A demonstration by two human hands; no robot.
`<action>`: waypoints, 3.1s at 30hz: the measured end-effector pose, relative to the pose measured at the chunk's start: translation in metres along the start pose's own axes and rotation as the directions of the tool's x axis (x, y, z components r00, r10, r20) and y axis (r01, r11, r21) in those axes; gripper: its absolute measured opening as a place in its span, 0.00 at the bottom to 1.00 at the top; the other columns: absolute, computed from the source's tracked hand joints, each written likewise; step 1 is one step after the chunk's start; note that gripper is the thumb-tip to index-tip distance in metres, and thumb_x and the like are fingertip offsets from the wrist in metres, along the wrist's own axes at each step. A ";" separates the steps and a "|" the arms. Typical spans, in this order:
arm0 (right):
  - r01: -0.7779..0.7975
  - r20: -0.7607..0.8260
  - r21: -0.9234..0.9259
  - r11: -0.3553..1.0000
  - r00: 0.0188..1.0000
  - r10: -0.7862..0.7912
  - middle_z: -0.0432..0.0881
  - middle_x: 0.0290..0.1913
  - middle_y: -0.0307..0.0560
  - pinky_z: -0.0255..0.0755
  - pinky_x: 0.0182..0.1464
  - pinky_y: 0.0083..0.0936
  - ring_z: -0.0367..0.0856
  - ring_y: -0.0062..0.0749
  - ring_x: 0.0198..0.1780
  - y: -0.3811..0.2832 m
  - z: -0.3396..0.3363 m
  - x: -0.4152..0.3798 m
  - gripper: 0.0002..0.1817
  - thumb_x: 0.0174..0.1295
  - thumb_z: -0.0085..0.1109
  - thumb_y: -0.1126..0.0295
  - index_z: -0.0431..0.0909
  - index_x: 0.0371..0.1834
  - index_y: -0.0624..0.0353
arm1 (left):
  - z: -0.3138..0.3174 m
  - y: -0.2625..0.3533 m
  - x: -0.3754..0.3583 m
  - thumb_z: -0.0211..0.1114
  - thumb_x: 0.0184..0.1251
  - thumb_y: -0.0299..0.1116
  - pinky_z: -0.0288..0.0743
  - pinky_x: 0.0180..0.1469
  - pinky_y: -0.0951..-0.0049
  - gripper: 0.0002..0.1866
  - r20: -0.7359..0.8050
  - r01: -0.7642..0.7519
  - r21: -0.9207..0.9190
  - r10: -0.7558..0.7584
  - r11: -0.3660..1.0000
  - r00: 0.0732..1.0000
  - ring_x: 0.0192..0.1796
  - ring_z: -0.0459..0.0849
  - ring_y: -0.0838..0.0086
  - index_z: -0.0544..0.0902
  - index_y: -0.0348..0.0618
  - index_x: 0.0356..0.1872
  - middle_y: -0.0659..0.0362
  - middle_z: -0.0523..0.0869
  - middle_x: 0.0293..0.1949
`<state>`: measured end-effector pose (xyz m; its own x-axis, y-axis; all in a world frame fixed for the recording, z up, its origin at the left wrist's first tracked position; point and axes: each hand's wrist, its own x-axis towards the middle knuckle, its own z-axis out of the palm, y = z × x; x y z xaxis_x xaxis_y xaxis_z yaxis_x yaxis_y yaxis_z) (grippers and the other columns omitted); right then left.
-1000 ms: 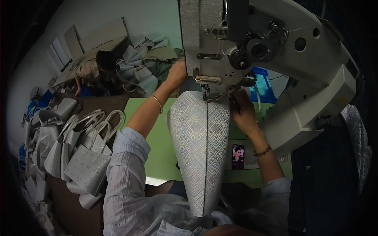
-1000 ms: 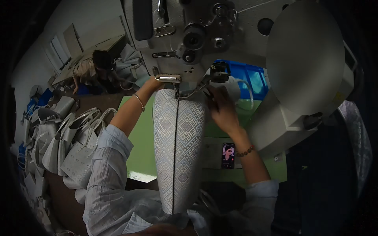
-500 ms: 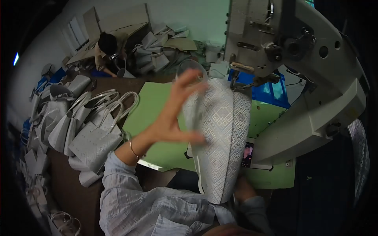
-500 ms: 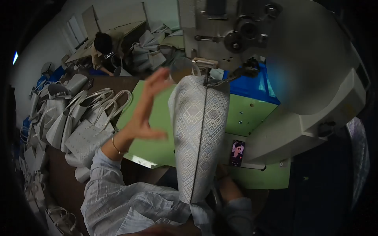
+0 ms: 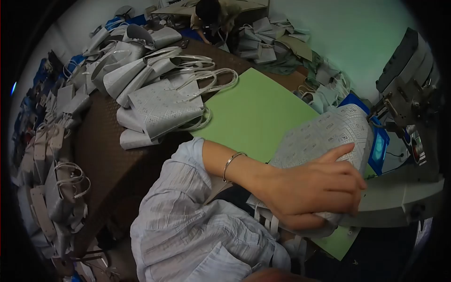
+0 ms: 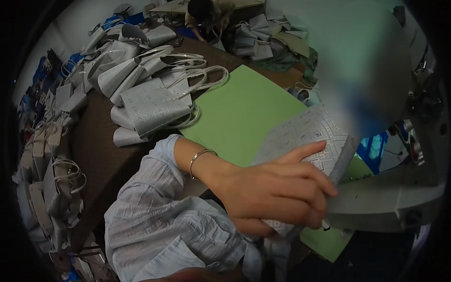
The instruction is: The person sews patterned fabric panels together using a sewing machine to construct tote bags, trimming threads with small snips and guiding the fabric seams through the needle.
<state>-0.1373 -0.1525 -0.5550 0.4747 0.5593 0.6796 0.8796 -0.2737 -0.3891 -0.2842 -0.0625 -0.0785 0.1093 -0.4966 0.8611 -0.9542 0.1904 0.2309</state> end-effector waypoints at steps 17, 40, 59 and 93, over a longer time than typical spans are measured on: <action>-0.415 -0.075 -0.175 0.893 0.910 0.408 0.79 0.55 0.63 0.69 0.62 0.38 0.75 0.55 0.60 0.052 -0.172 -0.059 0.21 0.59 0.50 0.79 0.73 0.58 0.69 | 0.018 -0.024 -0.058 0.51 0.72 0.40 0.43 0.70 0.30 0.17 0.047 -0.060 0.142 0.054 0.988 0.997 0.62 0.78 0.57 0.85 0.42 0.45 0.55 0.85 0.51; -0.465 -0.315 0.772 0.433 0.312 0.896 0.80 0.43 0.47 0.70 0.44 0.22 0.76 0.26 0.39 -0.220 -0.261 0.041 0.22 0.67 0.58 0.55 0.76 0.54 0.62 | -0.025 0.003 0.003 0.47 0.70 0.62 0.57 0.69 0.42 0.34 0.252 0.045 0.300 -0.125 0.953 0.960 0.62 0.76 0.47 0.83 0.36 0.48 0.44 0.82 0.53; -0.250 -0.201 0.832 0.495 0.697 0.688 0.83 0.43 0.46 0.74 0.48 0.27 0.81 0.29 0.46 -0.142 -0.068 0.050 0.18 0.72 0.49 0.62 0.75 0.56 0.63 | -0.051 0.017 0.071 0.44 0.68 0.41 0.75 0.59 0.61 0.28 0.177 0.105 0.238 -0.149 0.966 0.973 0.55 0.82 0.52 0.76 0.23 0.55 0.40 0.82 0.53; -0.356 -0.210 0.786 0.505 0.615 0.760 0.78 0.58 0.46 0.68 0.63 0.27 0.75 0.30 0.62 -0.138 -0.160 0.104 0.24 0.69 0.56 0.59 0.71 0.65 0.58 | 0.017 0.024 -0.098 0.56 0.66 0.22 0.65 0.67 0.58 0.26 -0.129 0.374 0.297 -0.351 0.879 0.927 0.65 0.73 0.56 0.63 0.37 0.66 0.46 0.71 0.64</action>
<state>-0.2037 -0.1817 -0.3312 0.9670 -0.0281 0.2531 0.2508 0.2778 -0.9273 -0.3223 -0.0234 -0.1655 0.4724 -0.4184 0.7757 -0.8802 -0.2697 0.3906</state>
